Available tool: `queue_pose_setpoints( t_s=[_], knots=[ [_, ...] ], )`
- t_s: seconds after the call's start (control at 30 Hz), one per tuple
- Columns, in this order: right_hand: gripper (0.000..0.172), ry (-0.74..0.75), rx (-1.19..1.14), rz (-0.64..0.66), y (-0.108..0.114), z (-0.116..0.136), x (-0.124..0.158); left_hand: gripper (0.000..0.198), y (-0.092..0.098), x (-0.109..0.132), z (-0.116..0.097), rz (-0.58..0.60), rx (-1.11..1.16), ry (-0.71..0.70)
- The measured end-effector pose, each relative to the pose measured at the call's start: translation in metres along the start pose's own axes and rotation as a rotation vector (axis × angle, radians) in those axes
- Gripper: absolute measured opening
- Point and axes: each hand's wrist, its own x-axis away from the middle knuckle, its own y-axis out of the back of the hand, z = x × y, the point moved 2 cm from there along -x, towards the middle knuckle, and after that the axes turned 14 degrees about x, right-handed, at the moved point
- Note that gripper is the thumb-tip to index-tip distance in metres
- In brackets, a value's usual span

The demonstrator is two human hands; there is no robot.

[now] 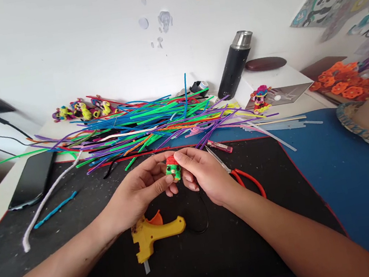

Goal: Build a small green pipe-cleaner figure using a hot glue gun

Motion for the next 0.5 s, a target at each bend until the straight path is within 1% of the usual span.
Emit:
queue_pose_setpoints(
  t_s=[0.3,0.5],
  knots=[
    [0.048,0.002,-0.005,0.011,-0.0013,0.0003,0.0013,0.046,-0.0028,0.0013,-0.003,-0.025,-0.038,-0.013],
    [0.047,-0.002,-0.012,0.013,-0.0023,0.0005,0.0013,0.046,-0.0009,0.0018,0.0002,-0.032,-0.031,-0.026]
  ],
)
